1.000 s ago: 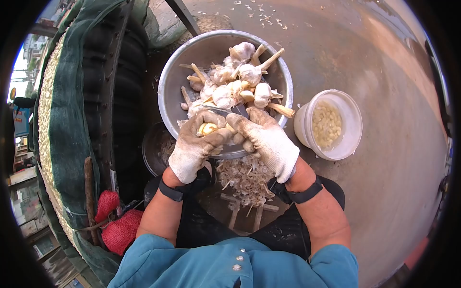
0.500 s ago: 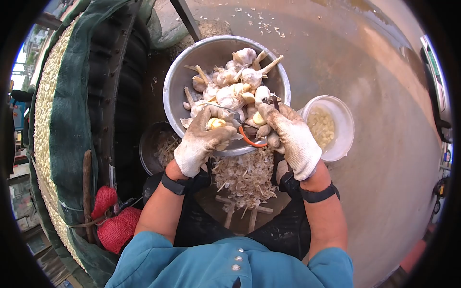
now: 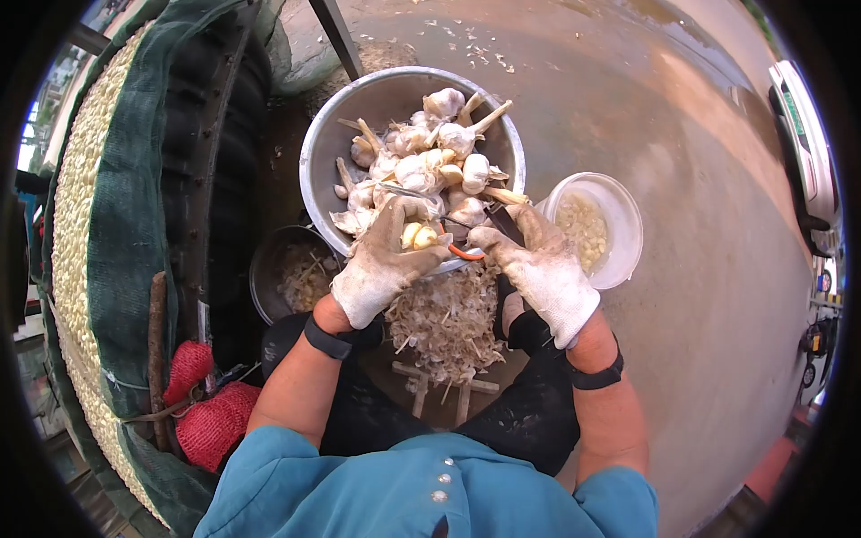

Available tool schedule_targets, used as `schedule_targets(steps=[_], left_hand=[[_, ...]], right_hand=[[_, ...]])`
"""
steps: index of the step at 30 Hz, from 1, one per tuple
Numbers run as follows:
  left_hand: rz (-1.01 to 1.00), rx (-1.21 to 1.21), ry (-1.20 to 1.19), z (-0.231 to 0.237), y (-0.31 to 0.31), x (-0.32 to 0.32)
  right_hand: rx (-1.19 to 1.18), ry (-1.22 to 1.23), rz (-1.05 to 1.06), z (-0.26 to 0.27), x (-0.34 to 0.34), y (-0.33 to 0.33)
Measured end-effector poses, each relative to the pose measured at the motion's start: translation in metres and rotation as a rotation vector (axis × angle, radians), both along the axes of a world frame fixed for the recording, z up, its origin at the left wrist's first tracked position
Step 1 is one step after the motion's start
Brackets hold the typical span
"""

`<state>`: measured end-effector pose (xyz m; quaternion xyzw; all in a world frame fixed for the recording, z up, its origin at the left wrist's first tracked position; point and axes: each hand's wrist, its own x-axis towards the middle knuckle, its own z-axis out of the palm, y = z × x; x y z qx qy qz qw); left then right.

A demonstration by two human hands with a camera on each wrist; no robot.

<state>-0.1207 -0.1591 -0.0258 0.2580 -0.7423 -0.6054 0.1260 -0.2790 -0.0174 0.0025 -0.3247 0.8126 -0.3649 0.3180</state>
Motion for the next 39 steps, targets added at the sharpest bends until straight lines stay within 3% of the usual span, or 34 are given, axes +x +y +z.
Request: schedule_targets(steps=[1, 3, 8, 13, 16, 21, 24, 31, 36, 38, 39], left_hand=[[-0.028, -0.032, -0.031, 0.000, 0.001, 0.000], [-0.047, -0.086, -0.006, -0.010, 0.002, 0.000], [-0.095, -0.124, 0.126, -0.017, 0.004, 0.006], [-0.157, 0.271, 0.149, -0.007, 0.003, 0.009], [-0.185, 0.233, 0.017, 0.007, -0.003, 0.010], [-0.165, 0.187, 0.041, 0.006, -0.001, 0.012], [-0.116, 0.143, 0.056, 0.004, -0.002, 0.013], [-0.105, 0.280, 0.130, 0.005, -0.007, 0.014], [-0.098, 0.191, 0.221, -0.003, -0.007, 0.013], [-0.015, 0.650, 0.158, -0.006, -0.006, 0.013], [-0.014, 0.650, 0.157, -0.005, -0.005, 0.013]], right_hand=[[-0.101, 0.111, 0.131, -0.007, 0.011, -0.005], [-0.003, -0.071, 0.145, 0.003, 0.029, -0.021], [0.128, -0.111, 0.164, -0.005, 0.038, -0.030], [0.088, -0.049, 0.225, -0.008, 0.038, -0.026], [0.068, -0.050, 0.209, -0.003, 0.038, -0.027], [0.042, -0.099, 0.149, -0.002, 0.042, -0.025], [-0.119, -0.830, -0.093, -0.004, 0.042, -0.019], [-0.369, -1.214, -0.159, -0.014, 0.039, -0.007], [-0.433, -1.284, -0.138, -0.017, 0.041, -0.006], [-0.468, -1.329, -0.091, -0.020, 0.039, -0.006], [-0.468, -1.330, -0.091, -0.022, 0.039, -0.005]])
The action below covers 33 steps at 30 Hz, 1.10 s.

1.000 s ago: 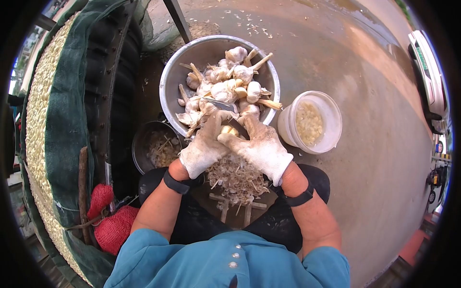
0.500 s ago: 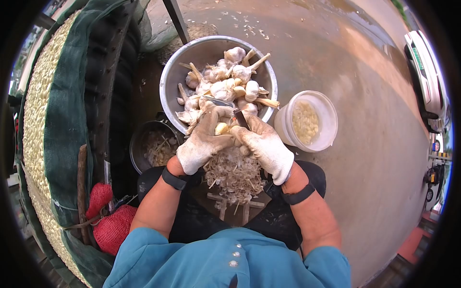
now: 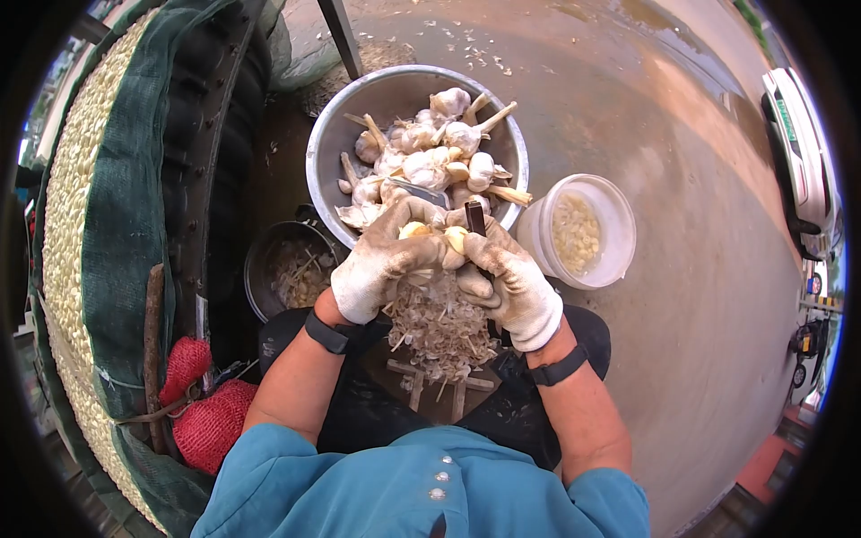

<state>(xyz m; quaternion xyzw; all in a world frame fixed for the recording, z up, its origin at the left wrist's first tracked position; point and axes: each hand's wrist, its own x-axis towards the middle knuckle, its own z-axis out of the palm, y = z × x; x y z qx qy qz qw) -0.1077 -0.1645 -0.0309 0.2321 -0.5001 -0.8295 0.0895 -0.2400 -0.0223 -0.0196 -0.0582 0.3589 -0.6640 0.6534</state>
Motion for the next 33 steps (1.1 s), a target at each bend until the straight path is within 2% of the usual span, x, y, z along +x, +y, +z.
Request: schedule_targets(steps=[2, 6, 8, 9, 11, 15, 17, 18, 20, 21, 23, 24, 26, 31, 33], left_hand=[[-0.001, 0.126, 0.058, 0.003, 0.001, 0.000], [-0.039, 0.132, 0.015, 0.002, -0.001, 0.001], [-0.023, -0.102, -0.028, -0.004, 0.000, 0.001], [-0.023, -0.101, -0.028, -0.002, 0.001, 0.000], [0.019, -0.145, -0.113, 0.003, 0.004, -0.003], [-0.010, -0.225, -0.105, -0.003, 0.004, -0.003], [0.009, -0.580, -0.082, -0.008, 0.003, -0.004], [0.008, -0.578, -0.083, -0.008, 0.003, -0.003], [-0.012, -0.112, -0.095, -0.009, 0.003, -0.001], [-0.012, -0.112, -0.096, -0.011, 0.003, -0.001], [0.023, 0.091, -0.018, -0.017, 0.002, -0.002], [0.024, 0.092, -0.020, -0.019, 0.002, -0.002], [0.128, 0.158, 0.072, -0.021, 0.003, -0.003], [0.032, -0.015, -0.002, -0.019, -0.006, 0.002], [-0.045, -0.093, -0.007, -0.016, -0.003, 0.001]], right_hand=[[0.008, -0.129, -0.029, -0.004, 0.000, 0.001], [0.064, -0.217, -0.030, -0.003, -0.002, -0.001], [0.118, -0.104, -0.037, -0.005, 0.001, -0.001], [0.119, -0.104, -0.037, -0.005, 0.002, -0.002], [0.264, 0.010, -0.053, -0.004, 0.004, -0.004], [0.251, 0.027, -0.045, -0.003, 0.005, -0.002], [0.334, 0.447, 0.041, 0.008, 0.011, -0.008], [0.336, 0.446, 0.041, 0.007, 0.009, -0.008], [0.289, 0.429, 0.084, 0.004, 0.005, -0.006], [0.289, 0.428, 0.084, 0.002, 0.005, -0.005], [0.252, 0.350, 0.015, -0.004, 0.005, -0.003], [0.253, 0.348, 0.016, -0.009, 0.003, 0.000], [0.173, 0.030, -0.055, -0.018, -0.001, 0.004], [0.188, 0.024, -0.086, -0.015, -0.003, 0.004], [0.149, -0.098, -0.064, -0.014, -0.005, 0.004]])
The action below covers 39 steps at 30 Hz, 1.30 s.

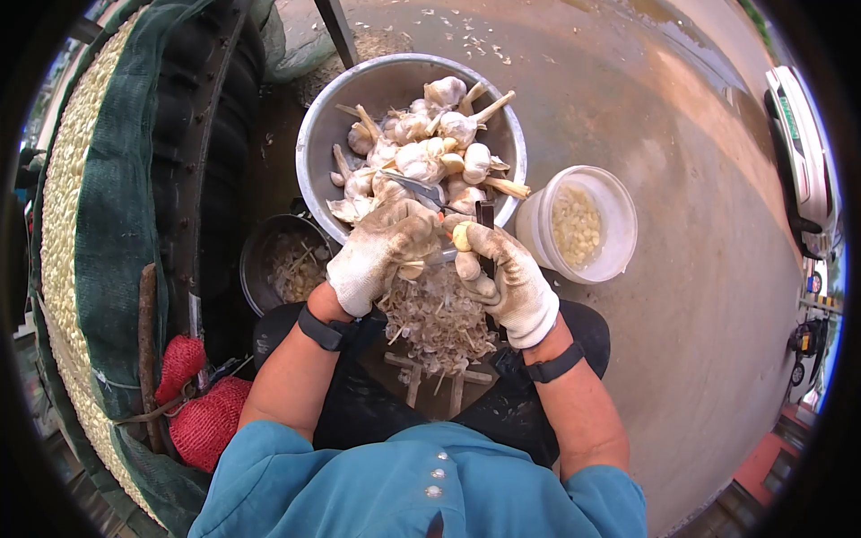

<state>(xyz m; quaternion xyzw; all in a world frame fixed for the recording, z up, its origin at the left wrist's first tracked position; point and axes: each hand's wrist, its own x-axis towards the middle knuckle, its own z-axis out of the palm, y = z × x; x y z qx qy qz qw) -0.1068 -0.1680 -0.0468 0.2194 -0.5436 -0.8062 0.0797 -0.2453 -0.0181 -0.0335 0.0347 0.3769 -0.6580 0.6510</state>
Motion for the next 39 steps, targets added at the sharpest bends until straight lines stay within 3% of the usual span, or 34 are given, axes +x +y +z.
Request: schedule_targets(steps=[3, 4, 7, 11, 13, 14, 16, 19, 22, 26, 32, 34, 39], left_hand=[[-0.035, 0.021, 0.124, -0.002, 0.006, -0.001], [-0.080, 0.130, 0.191, 0.002, 0.008, -0.001], [-0.102, 0.115, 0.197, 0.002, 0.010, 0.001], [-0.132, 0.042, 0.112, 0.017, 0.010, -0.001], [-0.019, 0.317, 0.075, 0.019, 0.014, -0.003], [-0.023, 0.315, 0.074, 0.018, 0.012, -0.003], [-0.011, 0.213, 0.003, 0.014, 0.007, -0.004], [0.043, 0.133, -0.029, 0.016, 0.006, -0.003], [0.033, 0.054, -0.029, 0.008, 0.003, -0.002], [0.018, 0.054, -0.055, 0.002, 0.003, -0.002], [-0.009, 0.057, -0.126, 0.019, 0.006, -0.006], [0.007, -0.352, 0.010, 0.014, 0.006, -0.007], [-0.009, -0.384, 0.020, 0.010, 0.008, -0.002]], right_hand=[[-0.004, 0.053, 0.013, -0.007, 0.000, 0.002], [-0.005, 0.054, 0.013, -0.006, 0.000, 0.002], [0.026, 0.116, 0.038, 0.002, 0.003, 0.000], [0.179, 0.443, 0.122, 0.021, 0.005, -0.008], [0.208, 0.535, 0.162, 0.026, 0.007, -0.012], [0.207, 0.613, 0.128, 0.029, 0.009, -0.013], [0.205, 0.691, 0.090, 0.035, 0.010, -0.012], [0.243, 0.597, 0.047, 0.036, 0.003, 0.000], [0.240, 0.653, 0.295, 0.037, -0.002, 0.012], [0.299, 0.716, 0.458, 0.042, -0.002, 0.013], [0.242, 0.838, 0.458, 0.026, -0.001, 0.015], [0.280, 0.837, 0.497, 0.033, 0.000, 0.010], [0.283, 0.934, 0.563, 0.028, -0.003, 0.010]])
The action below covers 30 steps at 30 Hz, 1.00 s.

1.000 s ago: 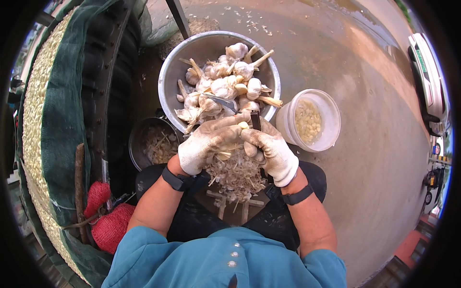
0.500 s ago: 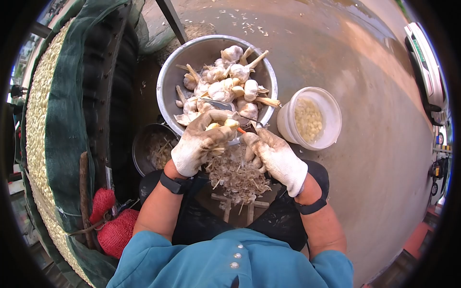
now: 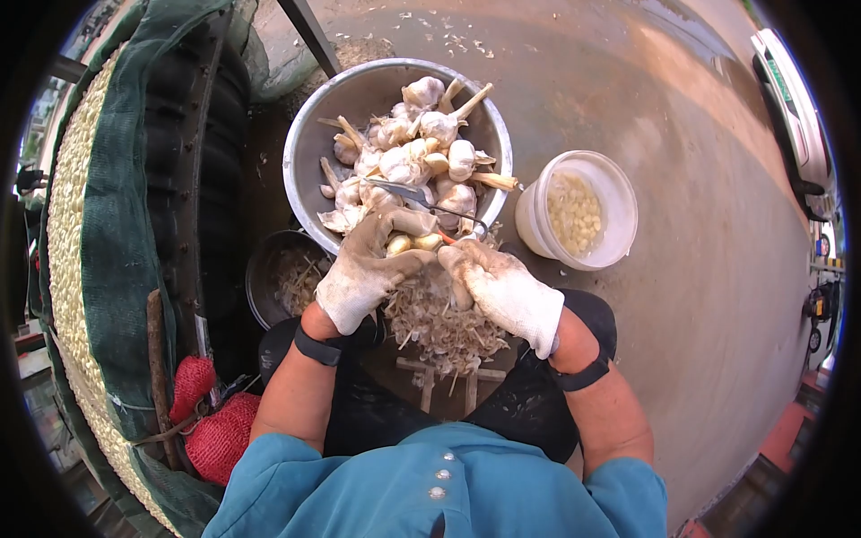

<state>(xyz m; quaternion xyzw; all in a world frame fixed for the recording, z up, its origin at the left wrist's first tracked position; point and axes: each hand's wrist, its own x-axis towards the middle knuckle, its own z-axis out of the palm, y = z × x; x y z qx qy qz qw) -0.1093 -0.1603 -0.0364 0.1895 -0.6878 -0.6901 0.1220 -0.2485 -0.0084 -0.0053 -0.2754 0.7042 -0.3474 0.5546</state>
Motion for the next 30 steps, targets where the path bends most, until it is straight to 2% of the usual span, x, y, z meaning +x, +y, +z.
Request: schedule_targets(steps=[3, 6, 8, 11, 13, 15, 16, 17, 20, 24, 26, 30], left_hand=[[0.001, 0.036, 0.024, -0.007, 0.000, 0.001], [-0.031, 0.069, -0.008, -0.003, -0.002, 0.002], [-0.049, 0.111, -0.030, 0.000, -0.004, 0.002], [-0.056, 0.090, -0.038, 0.000, -0.004, 0.002], [-0.028, 0.207, -0.022, -0.006, -0.001, 0.000], [-0.011, 0.195, -0.079, -0.002, -0.006, 0.001], [0.009, 0.178, -0.137, 0.003, -0.010, 0.001], [0.040, 0.298, -0.171, 0.008, -0.009, -0.001], [0.042, 0.362, -0.144, 0.013, -0.010, -0.002], [0.062, 0.467, -0.115, 0.009, -0.007, -0.002], [-0.005, 0.476, -0.183, 0.015, -0.009, -0.003], [-0.012, 0.520, -0.176, 0.011, -0.007, -0.002]], right_hand=[[-0.038, 0.032, 0.057, 0.002, -0.002, -0.001], [0.062, -0.080, 0.019, 0.005, -0.003, -0.001], [-0.002, -0.143, -0.034, -0.003, -0.005, 0.004], [-0.057, -0.128, -0.007, -0.007, -0.003, -0.001], [-0.081, -0.123, -0.039, -0.017, -0.002, 0.001], [-0.103, -0.120, -0.065, -0.020, -0.002, 0.002], [-0.022, -0.091, -0.033, -0.020, -0.004, 0.001], [0.059, -0.061, -0.002, -0.020, -0.005, 0.001], [0.043, 0.044, 0.011, -0.023, -0.006, 0.003], [0.018, 0.046, -0.006, -0.005, -0.008, 0.001], [-0.069, 0.402, 0.085, 0.003, -0.005, -0.002], [-0.060, 0.520, 0.139, 0.008, 0.001, -0.004]])
